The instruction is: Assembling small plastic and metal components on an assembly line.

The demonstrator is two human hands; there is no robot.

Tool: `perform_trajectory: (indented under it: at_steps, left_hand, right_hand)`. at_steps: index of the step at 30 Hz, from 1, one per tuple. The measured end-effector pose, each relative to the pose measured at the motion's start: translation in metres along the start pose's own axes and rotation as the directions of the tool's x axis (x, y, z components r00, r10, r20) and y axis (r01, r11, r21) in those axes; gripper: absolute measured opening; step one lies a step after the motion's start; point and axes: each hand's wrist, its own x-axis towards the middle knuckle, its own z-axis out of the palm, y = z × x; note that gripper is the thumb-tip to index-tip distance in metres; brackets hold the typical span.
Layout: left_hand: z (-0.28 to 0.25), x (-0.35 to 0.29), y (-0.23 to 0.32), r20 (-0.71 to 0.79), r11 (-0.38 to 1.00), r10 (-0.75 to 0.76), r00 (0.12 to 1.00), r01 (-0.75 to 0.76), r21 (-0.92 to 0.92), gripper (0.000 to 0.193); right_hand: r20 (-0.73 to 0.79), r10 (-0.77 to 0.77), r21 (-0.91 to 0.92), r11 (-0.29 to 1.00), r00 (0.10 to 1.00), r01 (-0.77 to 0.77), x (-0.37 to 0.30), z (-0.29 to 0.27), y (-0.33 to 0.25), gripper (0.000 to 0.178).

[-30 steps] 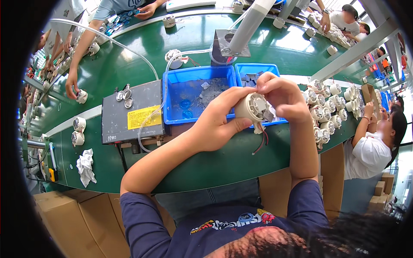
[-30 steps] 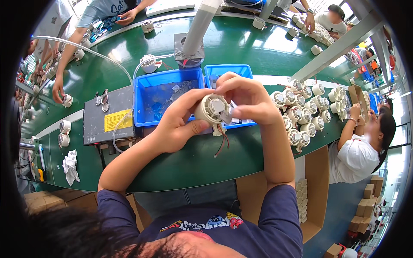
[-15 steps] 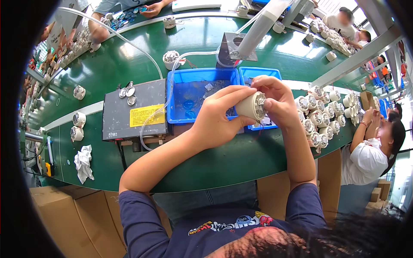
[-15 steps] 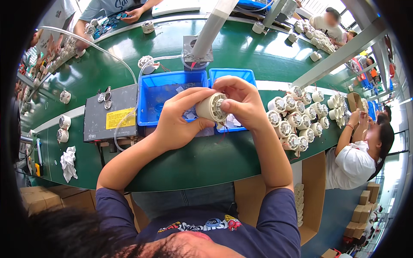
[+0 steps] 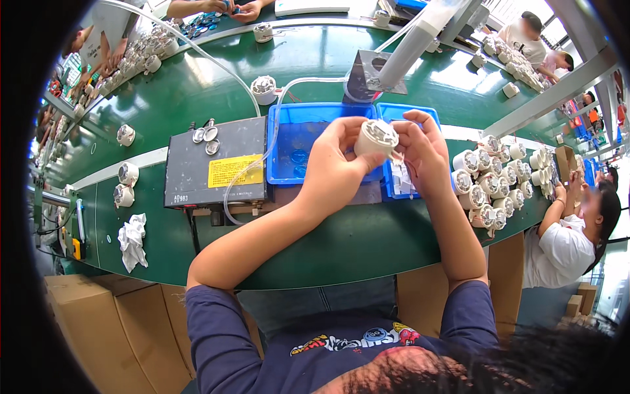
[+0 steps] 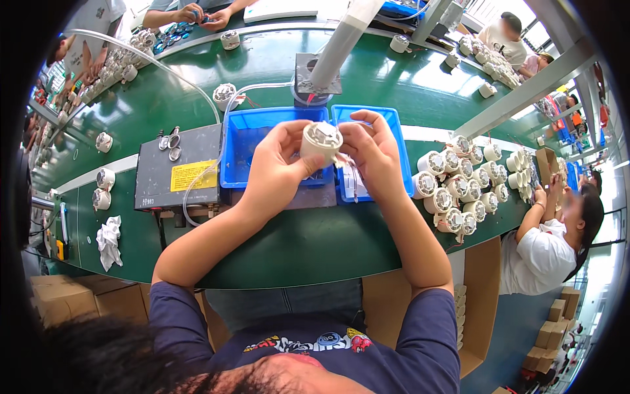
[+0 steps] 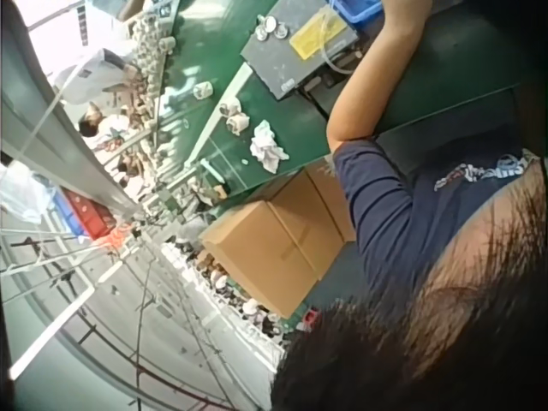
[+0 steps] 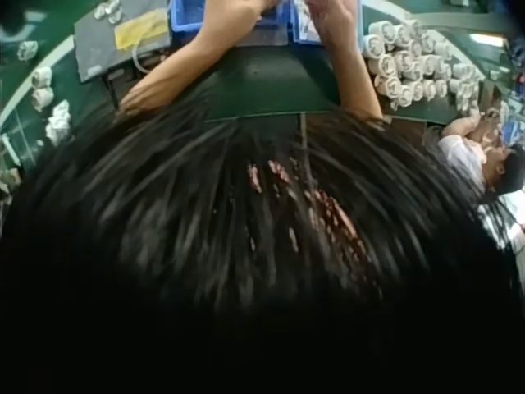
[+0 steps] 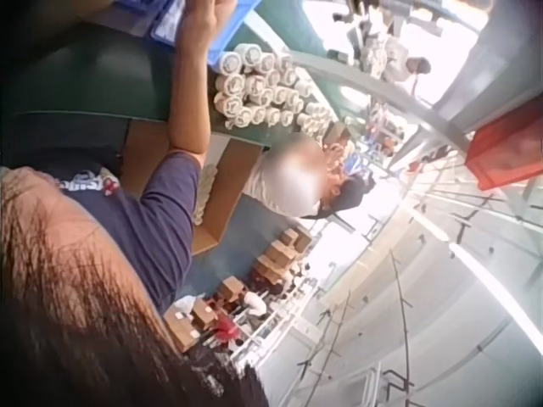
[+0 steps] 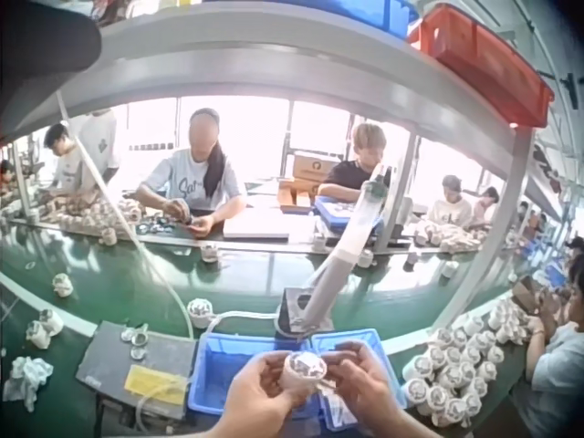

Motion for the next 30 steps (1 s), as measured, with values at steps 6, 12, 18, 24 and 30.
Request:
perform_trajectory:
  at_steps: [6, 12, 18, 24, 30]
  left_hand:
    - [-0.006, 0.008, 0.004, -0.116, 0.982, 0.175, 0.978, -0.182, -0.056, 0.055]
    - [-0.01, 0.01, 0.008, -0.127, 0.978, 0.184, 0.975, -0.194, -0.074, 0.057]
    - [-0.007, 0.006, 0.01, -0.129, 0.965, 0.234, 0.964, -0.246, -0.089, 0.058]
    - [-0.001, 0.005, 0.003, -0.129, 0.941, 0.297, 0.946, -0.313, -0.131, 0.061]
    - [-0.001, -0.001, -0.009, -0.129, 0.844, 0.531, 0.838, -0.51, 0.164, 0.062]
  right_hand:
    - [0.177, -0.124, -0.054, 0.989, 0.976, 0.135, -0.006, 0.024, -0.001, 0.071]
    - [0.217, -0.109, -0.077, 0.989, 0.97, 0.128, -0.008, 0.029, 0.002, 0.094]
    - [0.253, -0.119, -0.12, 0.981, 0.96, 0.154, -0.007, 0.027, 0.002, 0.099]
    - [0.282, -0.138, -0.098, 0.98, 0.949, 0.172, -0.01, 0.027, -0.002, 0.1]
    - [0.245, -0.161, -0.083, 0.979, 0.956, 0.187, -0.017, 0.035, -0.005, 0.106]
